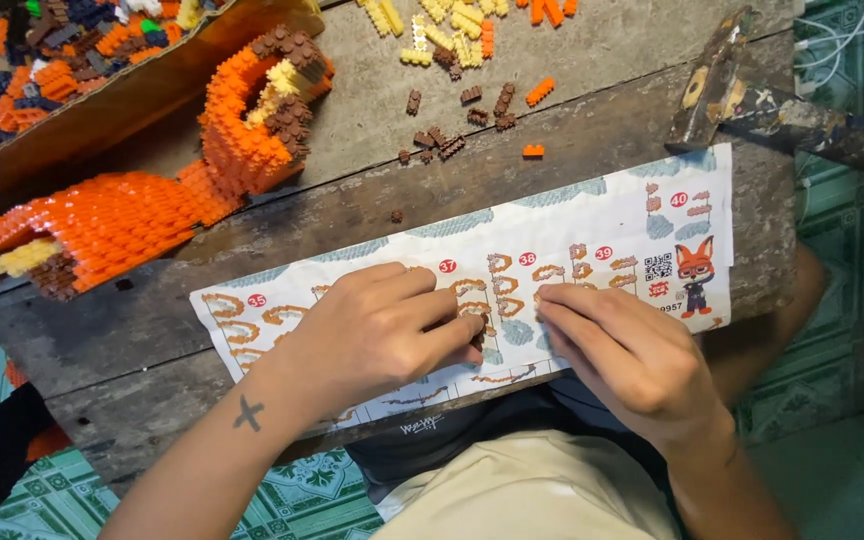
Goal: The person uses a hammer to tap and separate a large orange micro-bead assembly, then consults an instruction sheet and assembles small brown, yellow, and orange bead pieces into a curved segment. The person places the completed segment next to the larger assembly.
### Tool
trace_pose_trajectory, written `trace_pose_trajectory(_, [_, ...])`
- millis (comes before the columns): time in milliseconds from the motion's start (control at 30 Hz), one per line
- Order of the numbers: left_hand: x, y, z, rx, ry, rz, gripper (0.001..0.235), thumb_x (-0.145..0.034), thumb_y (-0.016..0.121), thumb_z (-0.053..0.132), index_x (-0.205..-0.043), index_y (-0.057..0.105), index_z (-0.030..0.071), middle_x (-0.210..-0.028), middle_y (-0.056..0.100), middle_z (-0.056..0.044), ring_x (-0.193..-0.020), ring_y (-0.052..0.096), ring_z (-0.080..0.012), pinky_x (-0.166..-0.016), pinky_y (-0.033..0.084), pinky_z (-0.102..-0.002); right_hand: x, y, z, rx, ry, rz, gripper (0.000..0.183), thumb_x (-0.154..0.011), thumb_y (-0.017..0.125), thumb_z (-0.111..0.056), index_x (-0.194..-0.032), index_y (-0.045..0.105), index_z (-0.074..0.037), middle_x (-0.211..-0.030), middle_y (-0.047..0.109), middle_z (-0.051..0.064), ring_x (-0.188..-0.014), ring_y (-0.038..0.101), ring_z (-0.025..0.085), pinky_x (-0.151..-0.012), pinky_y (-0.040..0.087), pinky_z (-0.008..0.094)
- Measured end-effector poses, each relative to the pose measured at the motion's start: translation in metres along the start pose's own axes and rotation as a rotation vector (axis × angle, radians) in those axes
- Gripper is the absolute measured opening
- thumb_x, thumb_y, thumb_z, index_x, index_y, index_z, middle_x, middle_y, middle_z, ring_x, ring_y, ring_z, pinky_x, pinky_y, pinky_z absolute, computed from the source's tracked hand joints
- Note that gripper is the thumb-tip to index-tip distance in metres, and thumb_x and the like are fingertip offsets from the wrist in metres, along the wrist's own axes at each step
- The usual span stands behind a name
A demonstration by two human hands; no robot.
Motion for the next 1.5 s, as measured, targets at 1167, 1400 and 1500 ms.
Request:
trace_pose_trajectory(1167, [-0.001, -0.002, -0.004, 0.088, -0.026, -0.013, 0.021, -0.099, 0.083, 0.019, -0.116, 0.083, 0.007, -0.093, 0.073, -0.003, -0.078, 0.065, -0.0230, -0.071, 0.053, -0.037, -0.015, 0.013, -0.016, -0.111, -0.127, 0.002, 0.022, -0.084, 0.089, 0.006, -0.103, 0.078, 0.006, -0.114, 0.080, 0.016, -0.090, 0.078, 0.028, -0.077, 0.062, 0.037])
trace_pose_trajectory(1400, [-0.001, -0.008, -0.002, 0.105, -0.028, 0.013, 0.022, -0.096, 0.083, 0.018, -0.115, 0.083, 0.008, -0.091, 0.072, -0.004, -0.077, 0.066, -0.0246, -0.069, 0.054, -0.038, -0.019, 0.013, -0.030, 0.020, -0.122, -0.082, 0.024, -0.089, 0.082, -0.001, -0.112, 0.076, 0.003, -0.124, 0.076, 0.014, -0.095, 0.077, 0.027, -0.077, 0.060, 0.035])
trace_pose_trajectory(1500, [-0.001, -0.014, 0.002, 0.096, -0.020, 0.051, 0.021, -0.094, 0.083, 0.016, -0.113, 0.083, 0.008, -0.090, 0.073, -0.004, -0.075, 0.066, -0.0247, -0.067, 0.053, -0.038, -0.020, 0.012, -0.038, 0.089, -0.156, -0.145, 0.028, -0.088, 0.078, -0.004, -0.115, 0.076, 0.004, -0.124, 0.075, 0.015, -0.095, 0.074, 0.027, -0.076, 0.059, 0.035])
Point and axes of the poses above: each hand's wrist, its own x-axis away from the middle knuckle, its own y-axis out of the palm, z = x × y, the point moved 9 cm from there along -x, towards the middle knuckle
